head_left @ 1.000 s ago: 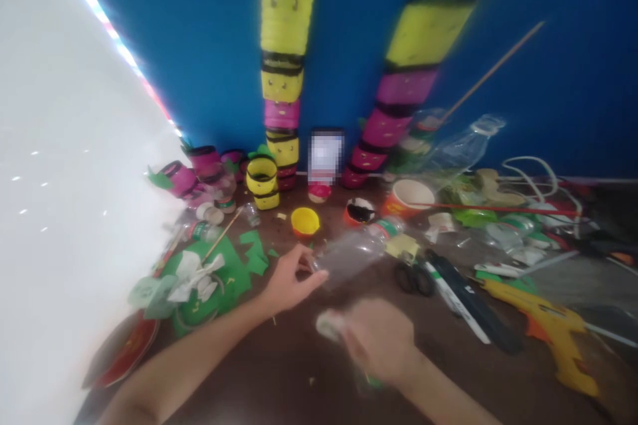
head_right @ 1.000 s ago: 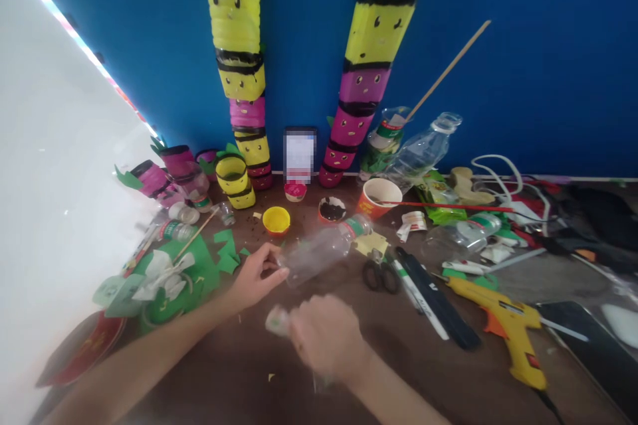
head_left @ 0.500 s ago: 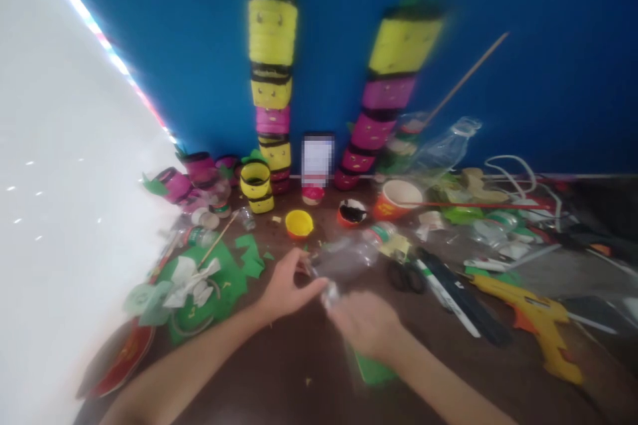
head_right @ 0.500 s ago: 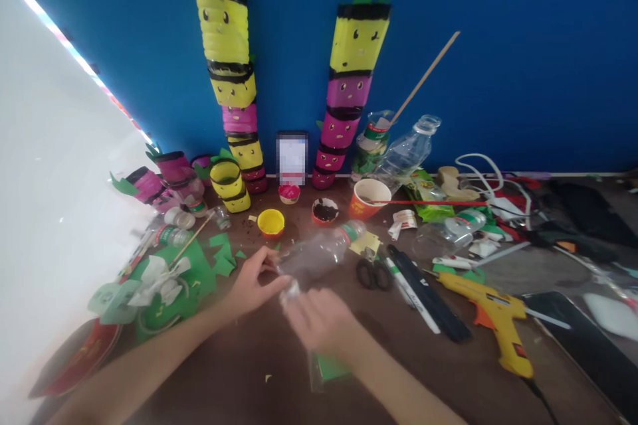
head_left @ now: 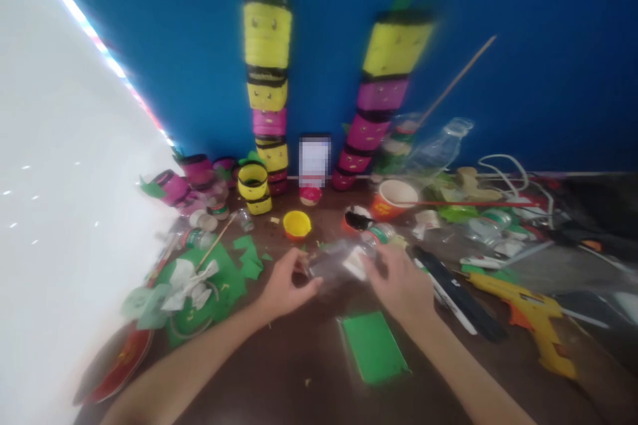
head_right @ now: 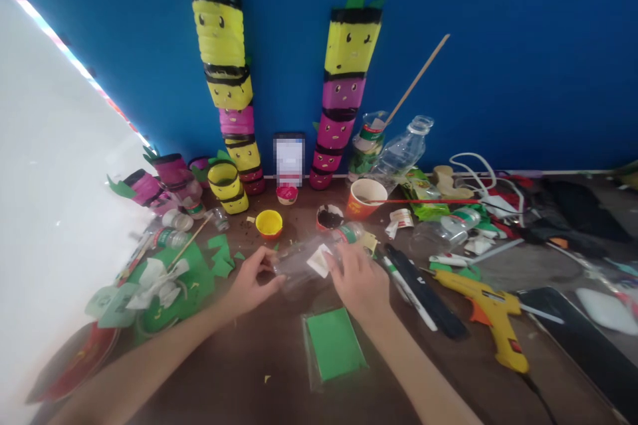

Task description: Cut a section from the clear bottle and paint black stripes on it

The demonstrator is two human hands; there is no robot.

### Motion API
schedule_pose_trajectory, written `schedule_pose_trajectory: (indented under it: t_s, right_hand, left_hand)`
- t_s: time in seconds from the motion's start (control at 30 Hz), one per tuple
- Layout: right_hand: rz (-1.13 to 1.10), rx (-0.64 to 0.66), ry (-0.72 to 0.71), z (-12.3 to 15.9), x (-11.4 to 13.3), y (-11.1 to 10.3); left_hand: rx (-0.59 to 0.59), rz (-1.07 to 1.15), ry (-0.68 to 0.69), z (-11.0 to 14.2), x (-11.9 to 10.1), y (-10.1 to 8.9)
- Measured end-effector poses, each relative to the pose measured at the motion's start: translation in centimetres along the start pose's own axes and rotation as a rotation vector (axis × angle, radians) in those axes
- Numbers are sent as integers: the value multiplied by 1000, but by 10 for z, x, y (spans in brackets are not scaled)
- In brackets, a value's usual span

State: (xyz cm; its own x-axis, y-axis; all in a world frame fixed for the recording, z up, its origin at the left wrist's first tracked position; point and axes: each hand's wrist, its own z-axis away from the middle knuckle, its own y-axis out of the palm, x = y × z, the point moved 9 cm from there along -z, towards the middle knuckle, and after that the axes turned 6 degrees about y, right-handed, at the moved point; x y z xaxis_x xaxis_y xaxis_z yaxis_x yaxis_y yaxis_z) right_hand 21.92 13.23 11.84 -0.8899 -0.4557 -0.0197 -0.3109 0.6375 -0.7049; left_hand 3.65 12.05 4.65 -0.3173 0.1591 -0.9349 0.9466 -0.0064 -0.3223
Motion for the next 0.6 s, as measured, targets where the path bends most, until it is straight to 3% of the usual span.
schedule_pose_trajectory:
  t_s: [0.07,0.13,0.2,0.33,0.37,0.5,0.6]
  right_hand:
    - [-97,-2,-176,6,11,-4]
    - [-141,6,-257,11,13,-4]
    - [-181,19,-196,12,3,-2]
    - [-288,6,89,15,-28,0]
    - [-283,2,71,16,-27,-1]
    - [-178,107,-264,24,2,0]
    - [-166,107,-240,22,-6,0]
  left_hand:
    - [6,-5,5,0,0,0]
    - [19,-10,15,1,-2,1]
    - [21,-15,19,0,-3,0]
    - [11,-18,4,-1,-1,-1]
    - [12,-16,5,-1,-1,-1]
    - [16,-14,15,0,-2,-1]
    - [32,-12,11,0,-3,-1]
